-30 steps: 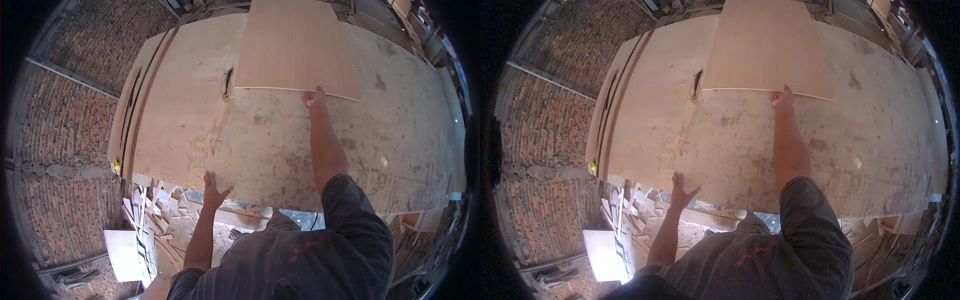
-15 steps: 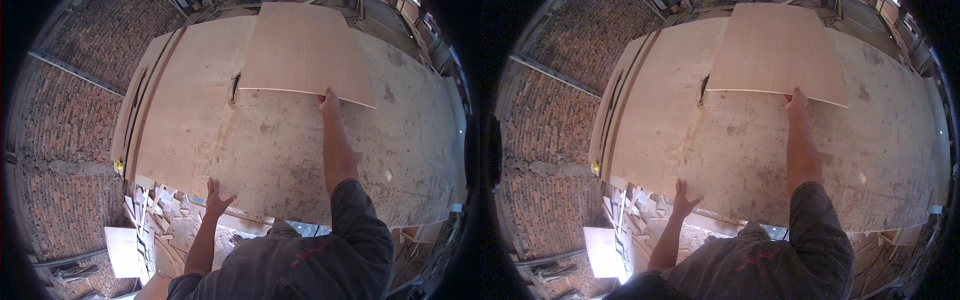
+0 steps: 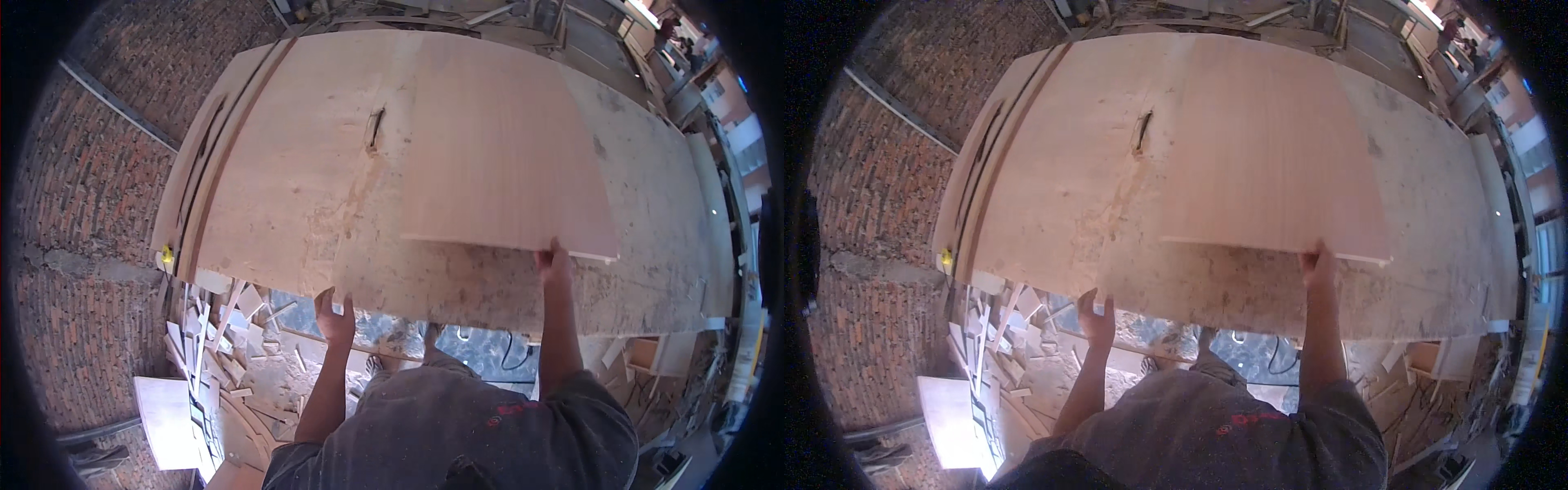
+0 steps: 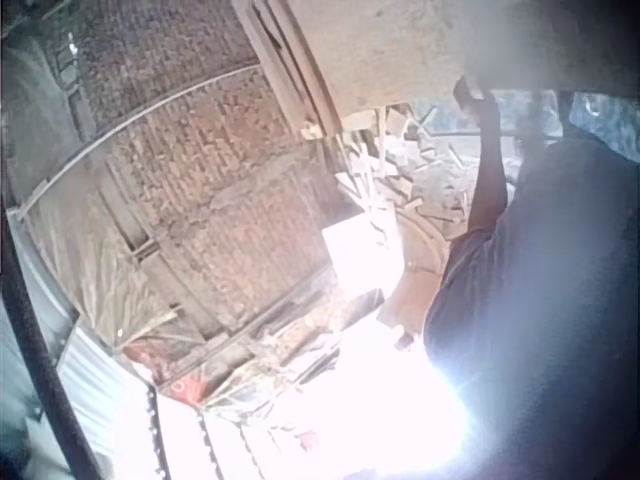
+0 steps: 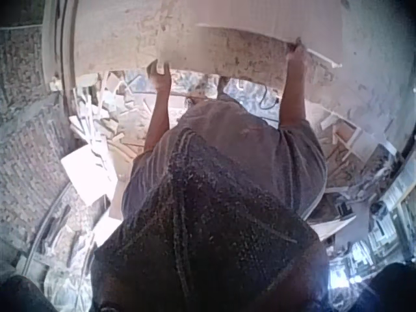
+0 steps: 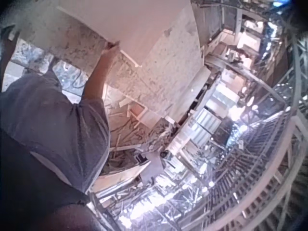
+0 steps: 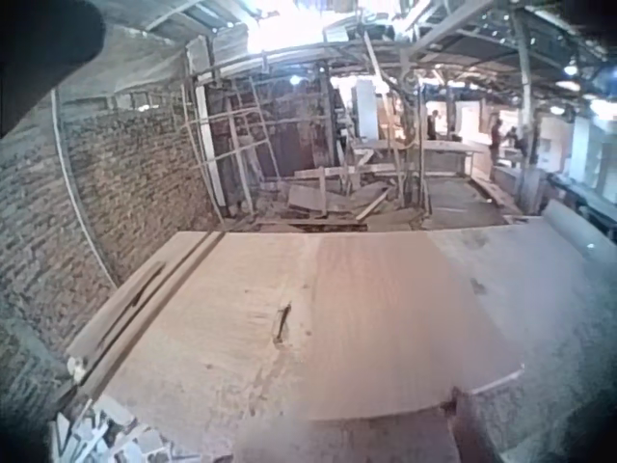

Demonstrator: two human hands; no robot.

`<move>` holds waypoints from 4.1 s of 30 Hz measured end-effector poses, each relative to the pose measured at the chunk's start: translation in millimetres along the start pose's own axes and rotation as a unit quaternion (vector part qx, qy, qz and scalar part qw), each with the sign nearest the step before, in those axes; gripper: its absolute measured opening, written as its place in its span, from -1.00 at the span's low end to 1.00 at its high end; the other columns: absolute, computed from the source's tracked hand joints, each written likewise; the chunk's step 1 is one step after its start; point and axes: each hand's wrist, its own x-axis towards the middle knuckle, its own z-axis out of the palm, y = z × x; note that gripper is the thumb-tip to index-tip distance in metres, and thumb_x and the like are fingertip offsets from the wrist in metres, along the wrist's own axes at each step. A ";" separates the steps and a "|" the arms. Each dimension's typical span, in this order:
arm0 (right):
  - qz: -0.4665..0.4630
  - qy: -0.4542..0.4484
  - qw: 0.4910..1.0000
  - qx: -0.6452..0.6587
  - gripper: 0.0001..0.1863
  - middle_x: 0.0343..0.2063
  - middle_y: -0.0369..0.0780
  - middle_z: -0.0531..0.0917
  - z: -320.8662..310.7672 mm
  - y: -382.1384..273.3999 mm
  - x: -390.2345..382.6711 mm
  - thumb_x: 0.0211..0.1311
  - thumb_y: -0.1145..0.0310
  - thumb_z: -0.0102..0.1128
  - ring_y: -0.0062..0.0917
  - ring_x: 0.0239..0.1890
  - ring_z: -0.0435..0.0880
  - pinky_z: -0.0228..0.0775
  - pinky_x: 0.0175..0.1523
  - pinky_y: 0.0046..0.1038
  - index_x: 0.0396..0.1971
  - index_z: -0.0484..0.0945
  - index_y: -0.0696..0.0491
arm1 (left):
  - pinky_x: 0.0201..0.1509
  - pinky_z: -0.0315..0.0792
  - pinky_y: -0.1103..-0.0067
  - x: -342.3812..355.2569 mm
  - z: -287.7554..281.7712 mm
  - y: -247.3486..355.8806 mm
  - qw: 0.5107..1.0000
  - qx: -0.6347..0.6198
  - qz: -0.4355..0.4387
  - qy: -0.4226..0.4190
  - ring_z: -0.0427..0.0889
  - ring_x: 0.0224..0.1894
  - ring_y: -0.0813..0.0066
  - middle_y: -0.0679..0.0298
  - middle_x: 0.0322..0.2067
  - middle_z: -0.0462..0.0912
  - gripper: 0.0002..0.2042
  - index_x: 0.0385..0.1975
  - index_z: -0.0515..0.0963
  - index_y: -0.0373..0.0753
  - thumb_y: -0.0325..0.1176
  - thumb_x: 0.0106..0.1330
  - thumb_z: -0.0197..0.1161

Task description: The person places a wooden panel onto a table saw and pushes it through the blade to cut it.

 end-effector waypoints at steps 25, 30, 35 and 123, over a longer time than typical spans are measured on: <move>0.144 0.160 0.973 -0.083 -0.58 -0.29 -0.14 0.51 -283.2 163.5 -386.8 0.29 0.07 0.22 -0.44 -0.31 0.61 0.55 -0.31 -0.51 -0.08 0.41 0.08 | -0.24 0.51 0.43 -178.1 -99.7 -145.3 0.962 -0.111 -0.045 -0.244 0.65 -0.38 0.27 -0.01 -0.38 0.67 -0.73 -0.20 0.66 -0.40 -0.29 0.27 0.28; 0.177 0.107 0.975 -0.083 -0.58 -0.27 -0.13 0.55 -298.4 156.7 -383.8 0.32 0.07 0.17 -0.34 -0.23 0.66 0.54 -0.14 -0.31 -0.04 0.41 0.07 | -0.25 0.51 0.44 -192.7 -112.0 -114.0 0.974 -0.066 -0.093 -0.198 0.64 -0.40 0.29 0.05 -0.40 0.66 -0.73 -0.29 0.66 -0.39 -0.25 0.27 0.29; 0.334 0.004 0.899 -0.285 -0.63 -0.23 -0.12 0.62 -311.8 111.9 -393.6 0.31 0.10 0.18 -0.34 -0.26 0.68 0.51 -0.15 -0.30 -0.09 0.48 0.08 | -0.20 0.51 0.38 -213.5 -91.5 -113.6 0.881 -0.260 -0.363 -0.154 0.63 -0.29 0.28 0.15 -0.32 0.65 -0.58 -0.10 0.58 -0.30 -0.04 0.27 0.31; -0.107 -0.201 0.621 -0.750 0.15 -0.24 -0.08 0.71 -166.8 385.1 -704.0 -0.38 0.26 0.69 -0.23 -0.16 0.72 0.56 -0.15 -0.27 0.30 0.15 0.10 | -0.09 0.56 0.46 -120.7 -439.7 -516.2 0.636 -0.555 -0.536 -0.008 0.59 -0.15 0.41 0.32 -0.20 0.59 -0.67 -0.07 0.49 -0.16 -0.15 0.28 0.34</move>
